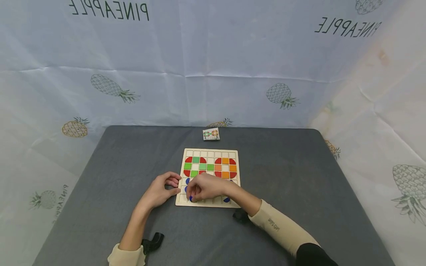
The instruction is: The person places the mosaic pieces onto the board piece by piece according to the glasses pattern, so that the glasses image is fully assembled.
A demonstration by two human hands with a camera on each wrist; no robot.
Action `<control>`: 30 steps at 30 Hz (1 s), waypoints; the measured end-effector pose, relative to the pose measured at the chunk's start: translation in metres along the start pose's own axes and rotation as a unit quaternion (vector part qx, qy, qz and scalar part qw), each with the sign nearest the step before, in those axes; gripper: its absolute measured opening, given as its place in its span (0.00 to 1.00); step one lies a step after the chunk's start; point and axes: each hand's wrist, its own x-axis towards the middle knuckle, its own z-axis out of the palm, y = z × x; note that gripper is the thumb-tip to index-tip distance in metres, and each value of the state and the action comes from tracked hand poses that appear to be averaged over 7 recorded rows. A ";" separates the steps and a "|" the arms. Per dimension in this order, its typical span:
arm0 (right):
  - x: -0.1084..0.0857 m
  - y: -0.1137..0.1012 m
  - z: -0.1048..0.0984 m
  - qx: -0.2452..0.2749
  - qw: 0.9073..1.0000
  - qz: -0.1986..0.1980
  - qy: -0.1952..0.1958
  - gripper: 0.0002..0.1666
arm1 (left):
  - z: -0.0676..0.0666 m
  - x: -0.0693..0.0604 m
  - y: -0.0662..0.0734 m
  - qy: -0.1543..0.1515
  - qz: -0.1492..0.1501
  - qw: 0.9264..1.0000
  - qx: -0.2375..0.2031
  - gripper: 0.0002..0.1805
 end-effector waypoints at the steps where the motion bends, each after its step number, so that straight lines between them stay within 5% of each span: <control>1: 0.000 0.000 0.001 -0.007 1.000 0.001 0.001 0.04 | 0.000 0.000 0.000 0.000 0.001 1.000 0.000 0.19; 16: 0.003 0.001 0.005 -0.053 0.998 0.017 0.022 0.09 | 0.000 0.001 -0.002 0.000 0.003 1.000 0.000 0.19; 30: -0.002 0.002 0.000 -0.031 0.999 0.029 0.026 0.10 | 0.001 0.003 -0.001 0.003 -0.011 1.000 0.011 0.19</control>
